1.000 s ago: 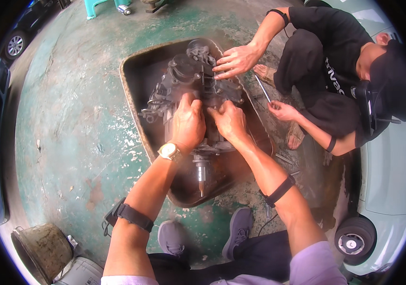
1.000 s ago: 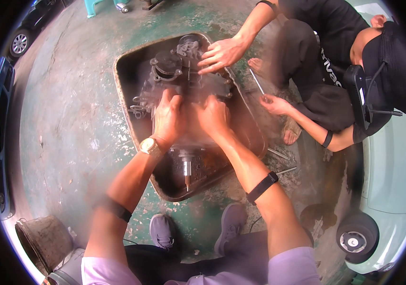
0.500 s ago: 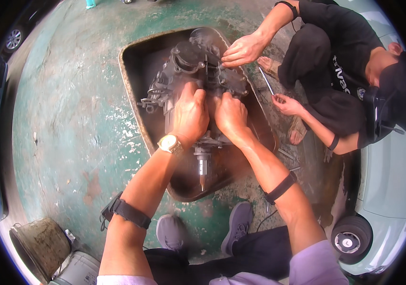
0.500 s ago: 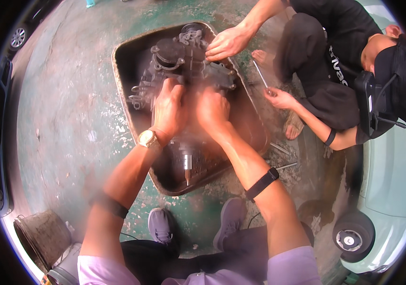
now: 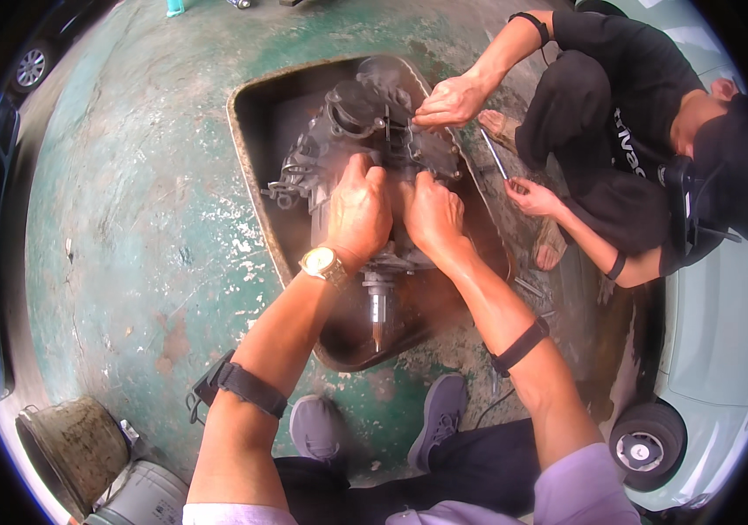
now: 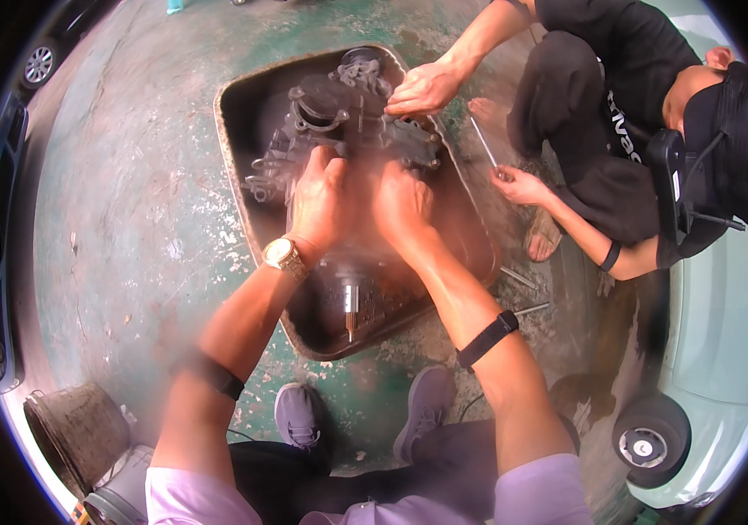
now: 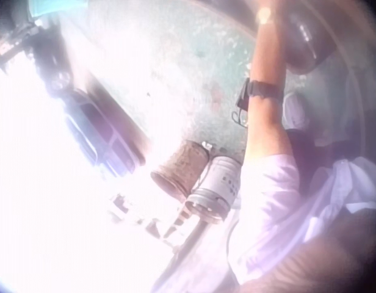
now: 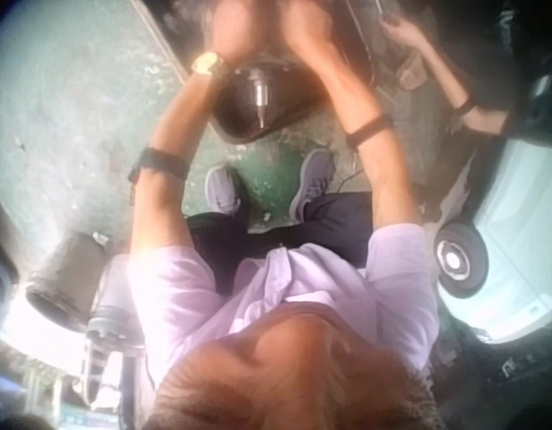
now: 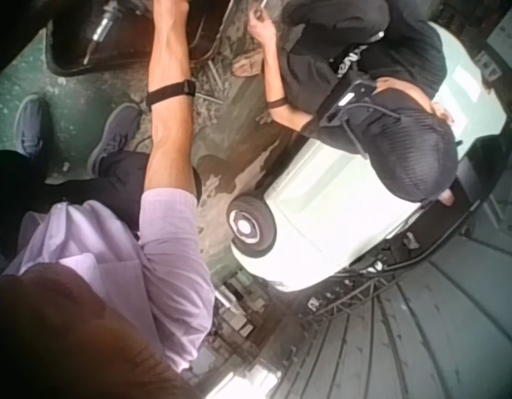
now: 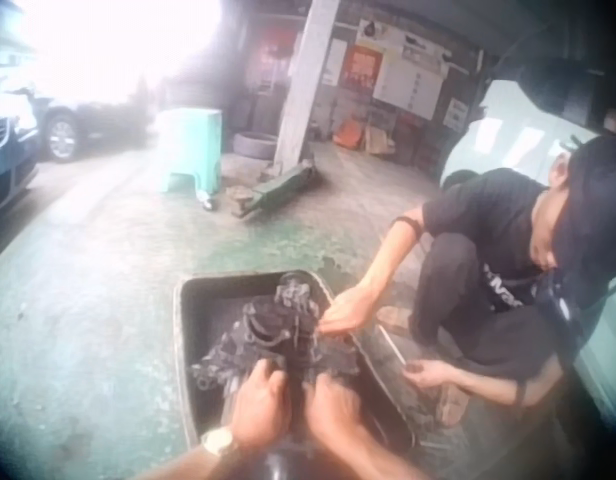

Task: The person uses a socket wrench to loosen and remove bolts from a car engine block placed in a metal tray. A coworker assists by holding the engine and handing tools. The person removes several bolts and places them in the tray.

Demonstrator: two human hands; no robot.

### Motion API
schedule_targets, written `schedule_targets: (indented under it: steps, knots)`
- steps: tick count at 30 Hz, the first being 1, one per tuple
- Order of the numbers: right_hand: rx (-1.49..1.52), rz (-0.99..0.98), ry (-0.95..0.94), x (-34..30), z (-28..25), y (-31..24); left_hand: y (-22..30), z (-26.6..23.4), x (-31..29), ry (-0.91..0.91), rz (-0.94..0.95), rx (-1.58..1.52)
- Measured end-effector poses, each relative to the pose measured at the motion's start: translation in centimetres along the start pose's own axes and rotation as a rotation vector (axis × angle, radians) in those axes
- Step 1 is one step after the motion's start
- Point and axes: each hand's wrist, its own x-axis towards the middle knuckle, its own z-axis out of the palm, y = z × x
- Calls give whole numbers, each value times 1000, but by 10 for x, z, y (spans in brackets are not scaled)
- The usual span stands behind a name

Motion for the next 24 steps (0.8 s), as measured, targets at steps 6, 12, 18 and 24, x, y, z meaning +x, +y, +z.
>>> schedule_targets:
  steps: [6, 12, 18, 24]
  knots:
    - [-37, -15, -24, 3, 6, 1, -2, 3, 1, 22, 8, -10]
    - [179, 44, 41, 3, 12, 6, -3, 6, 0, 11, -15, 2]
    - [215, 59, -40, 16, -1, 28, -7, 5, 0, 2, 2, 51]
    - [293, -214, 211, 45, -9, 45, -5, 4, 0, -14, -17, 49]
